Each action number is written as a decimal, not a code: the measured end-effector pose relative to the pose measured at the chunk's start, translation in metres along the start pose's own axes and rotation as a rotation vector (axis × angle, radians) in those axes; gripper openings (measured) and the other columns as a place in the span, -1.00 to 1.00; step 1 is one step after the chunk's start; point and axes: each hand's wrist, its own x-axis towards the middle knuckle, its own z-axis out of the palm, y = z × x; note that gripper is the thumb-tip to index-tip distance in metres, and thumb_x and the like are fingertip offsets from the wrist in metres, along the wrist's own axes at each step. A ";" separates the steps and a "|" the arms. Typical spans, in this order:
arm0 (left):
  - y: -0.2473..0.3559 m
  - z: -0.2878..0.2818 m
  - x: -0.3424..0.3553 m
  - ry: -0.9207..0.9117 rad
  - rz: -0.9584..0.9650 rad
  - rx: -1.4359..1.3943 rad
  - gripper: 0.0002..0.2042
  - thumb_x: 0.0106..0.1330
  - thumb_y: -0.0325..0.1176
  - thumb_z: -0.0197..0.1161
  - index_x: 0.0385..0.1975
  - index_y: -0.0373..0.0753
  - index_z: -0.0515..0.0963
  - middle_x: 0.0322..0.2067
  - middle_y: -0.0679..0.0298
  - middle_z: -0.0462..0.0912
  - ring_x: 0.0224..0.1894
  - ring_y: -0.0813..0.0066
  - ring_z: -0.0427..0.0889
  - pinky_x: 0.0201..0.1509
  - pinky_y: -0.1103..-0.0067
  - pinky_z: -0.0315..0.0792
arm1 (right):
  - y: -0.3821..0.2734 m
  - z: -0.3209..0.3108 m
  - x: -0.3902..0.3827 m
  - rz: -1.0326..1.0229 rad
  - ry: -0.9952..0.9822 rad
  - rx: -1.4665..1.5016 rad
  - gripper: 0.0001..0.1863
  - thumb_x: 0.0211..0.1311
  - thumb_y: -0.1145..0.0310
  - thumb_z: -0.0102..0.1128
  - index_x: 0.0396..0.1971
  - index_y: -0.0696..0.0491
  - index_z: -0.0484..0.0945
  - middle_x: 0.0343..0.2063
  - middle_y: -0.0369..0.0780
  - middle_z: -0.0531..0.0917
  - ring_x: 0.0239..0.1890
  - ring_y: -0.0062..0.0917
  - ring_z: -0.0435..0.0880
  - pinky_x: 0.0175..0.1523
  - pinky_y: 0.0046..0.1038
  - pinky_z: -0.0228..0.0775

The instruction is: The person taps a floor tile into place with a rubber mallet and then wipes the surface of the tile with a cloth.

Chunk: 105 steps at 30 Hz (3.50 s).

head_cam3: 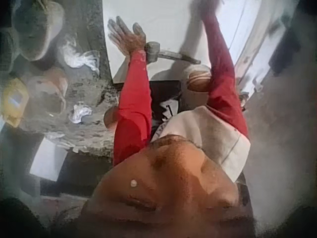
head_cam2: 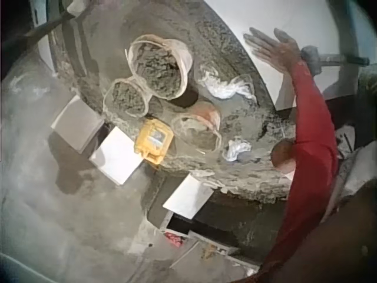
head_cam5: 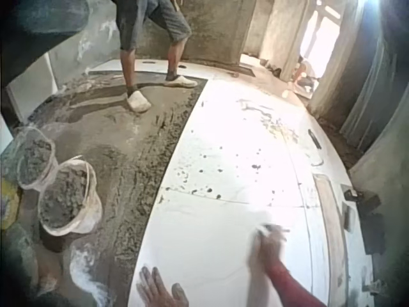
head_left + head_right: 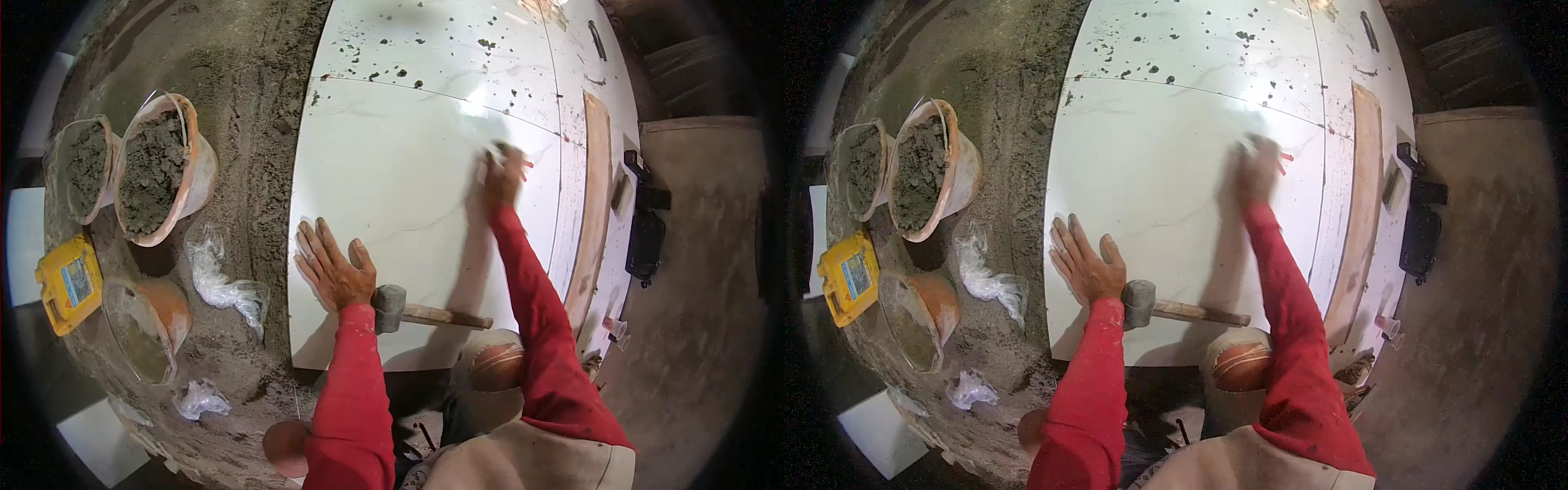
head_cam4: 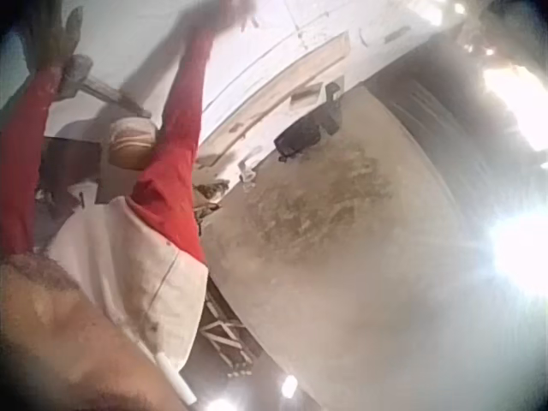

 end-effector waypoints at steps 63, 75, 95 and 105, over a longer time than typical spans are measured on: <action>0.006 0.016 -0.007 0.106 0.068 0.030 -0.39 0.50 0.03 -0.03 0.49 -0.04 0.16 0.52 0.17 0.10 0.58 0.22 0.01 0.59 0.11 0.00 | 0.147 -0.208 -0.060 0.641 -0.312 0.129 -0.71 0.43 0.27 0.21 -0.08 0.19 0.65 -0.28 -0.22 0.75 -0.34 -0.61 0.66 -0.31 -0.55 0.52; 0.002 0.020 -0.009 0.136 0.071 0.047 -0.39 0.49 0.03 0.00 0.48 -0.03 0.20 0.49 0.15 0.16 0.56 0.21 0.07 0.56 0.09 0.04 | 0.080 -0.307 -0.248 1.278 -0.036 0.266 -0.75 0.29 0.26 0.40 -0.18 0.13 0.68 -0.28 -0.24 0.77 -0.29 -0.61 0.72 -0.29 -0.55 0.56; 0.001 0.018 -0.006 0.124 0.053 0.026 -0.39 0.46 -0.05 0.04 0.49 -0.03 0.17 0.52 0.19 0.12 0.57 0.20 0.04 0.59 0.13 -0.02 | 0.206 -0.083 0.075 0.708 -0.006 -0.134 -0.59 0.13 0.03 0.46 -0.25 0.09 0.81 -0.37 -0.09 0.80 -0.32 -0.37 0.79 -0.10 -0.38 0.59; 0.003 0.017 -0.007 0.095 0.060 0.023 -0.36 0.44 -0.05 0.04 0.49 -0.09 0.18 0.52 0.12 0.09 0.57 0.15 0.03 0.59 0.09 -0.04 | 0.199 -0.084 0.085 0.491 -0.097 -0.413 -0.66 0.11 0.06 0.36 -0.30 0.02 0.80 -0.31 -0.04 0.78 -0.21 -0.19 0.79 0.00 -0.25 0.59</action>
